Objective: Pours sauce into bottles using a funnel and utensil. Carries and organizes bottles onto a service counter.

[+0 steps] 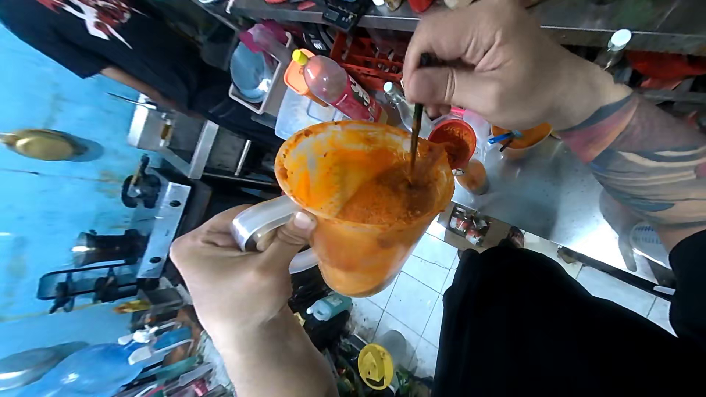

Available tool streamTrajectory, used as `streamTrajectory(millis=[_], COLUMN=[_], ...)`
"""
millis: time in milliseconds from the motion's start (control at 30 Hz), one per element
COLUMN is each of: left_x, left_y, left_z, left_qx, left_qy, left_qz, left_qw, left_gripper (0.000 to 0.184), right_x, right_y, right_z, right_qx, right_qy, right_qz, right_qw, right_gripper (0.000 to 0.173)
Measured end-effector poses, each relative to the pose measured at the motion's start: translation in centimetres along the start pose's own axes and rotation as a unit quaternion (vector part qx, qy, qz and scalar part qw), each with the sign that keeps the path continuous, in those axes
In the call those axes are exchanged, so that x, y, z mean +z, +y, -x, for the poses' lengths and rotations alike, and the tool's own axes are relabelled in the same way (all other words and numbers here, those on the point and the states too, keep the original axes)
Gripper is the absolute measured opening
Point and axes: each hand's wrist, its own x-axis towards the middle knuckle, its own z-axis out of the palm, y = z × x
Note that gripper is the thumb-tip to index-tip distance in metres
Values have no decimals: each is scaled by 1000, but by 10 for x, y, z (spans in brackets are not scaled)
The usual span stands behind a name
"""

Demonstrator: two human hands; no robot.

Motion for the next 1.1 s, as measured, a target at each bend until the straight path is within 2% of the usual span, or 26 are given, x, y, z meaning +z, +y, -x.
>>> streamTrajectory(millis=[233,333,467,733,1033,1100], left_x=[-2,0,-1,-2,-2,-2], left_y=[-4,-2,-2,4,5,5], left_z=[0,0,-2,-2,0,1], left_qx=[2,-3,5,5,2,0], left_qy=[-3,2,-3,-8,-8,-9], left_qz=[-10,-2,0,0,-12,-14], left_qw=[1000,1000,1000,1000,1000,1000], left_gripper=[21,22,22,21,20,20], right_x=[-2,-5,-11,-13,-14,-14], right_y=[-1,0,-1,-3,-6,-6], right_z=[0,1,2,4,5,5], right_qx=[8,13,37,15,20,1], right_qy=[3,24,-12,31,18,29], right_qz=[-22,3,-24,-9,-20,-17], right_qw=[1000,1000,999,999,999,999], right_gripper=[19,22,21,21,20,20])
